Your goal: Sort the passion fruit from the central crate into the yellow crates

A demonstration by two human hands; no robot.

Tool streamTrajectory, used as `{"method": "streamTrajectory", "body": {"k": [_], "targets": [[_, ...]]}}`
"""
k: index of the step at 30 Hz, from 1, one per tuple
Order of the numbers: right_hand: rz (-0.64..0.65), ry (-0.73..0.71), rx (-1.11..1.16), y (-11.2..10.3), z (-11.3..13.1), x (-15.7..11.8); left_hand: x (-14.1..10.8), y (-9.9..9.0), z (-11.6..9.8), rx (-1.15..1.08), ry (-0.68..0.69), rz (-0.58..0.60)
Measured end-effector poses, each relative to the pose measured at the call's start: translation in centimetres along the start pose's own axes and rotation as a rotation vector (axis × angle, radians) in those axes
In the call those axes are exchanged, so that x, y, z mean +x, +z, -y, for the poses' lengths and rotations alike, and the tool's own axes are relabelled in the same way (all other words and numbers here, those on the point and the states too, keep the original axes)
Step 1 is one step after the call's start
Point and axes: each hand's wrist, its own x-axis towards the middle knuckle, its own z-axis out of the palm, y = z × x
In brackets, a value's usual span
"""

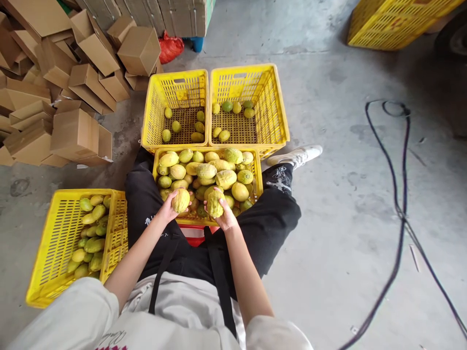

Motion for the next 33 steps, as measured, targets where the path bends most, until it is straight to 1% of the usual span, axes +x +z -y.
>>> {"method": "streamTrajectory", "body": {"k": [4,10,12,15,17,19,22,25,29,31,33], "targets": [[-0.010,0.008,-0.027,-0.19,-0.30,0.10,0.27,-0.09,0.28,0.069,-0.026,-0.008],[-0.037,-0.003,-0.014,0.10,-0.14,0.21,0.32,0.00,0.28,0.025,-0.044,-0.079],[-0.051,0.003,0.005,0.30,0.00,0.20,0.26,-0.01,0.14,-0.012,-0.063,-0.086],[-0.044,0.010,0.054,0.56,0.23,0.09,0.08,-0.17,-0.15,-0.124,-0.089,-0.021],[-0.010,0.011,0.082,0.67,0.35,0.01,-0.02,-0.26,-0.30,-0.197,-0.073,0.046],[0.026,0.007,0.095,0.71,0.41,-0.02,-0.05,-0.23,-0.37,-0.233,-0.038,0.070],[0.039,-0.006,0.094,0.66,0.46,0.03,0.04,-0.03,-0.35,-0.236,0.001,0.012],[0.004,-0.017,0.088,0.44,0.55,0.03,0.11,0.12,-0.37,-0.243,0.018,-0.067],[-0.013,0.022,0.086,0.00,0.64,-0.16,-0.01,0.12,-0.43,-0.282,0.039,-0.144],[-0.008,0.048,0.090,-0.11,0.64,-0.22,-0.06,0.12,-0.39,-0.247,0.030,-0.148],[-0.005,0.059,0.092,-0.08,0.64,-0.16,-0.03,0.14,-0.32,-0.188,0.011,-0.091]]}}
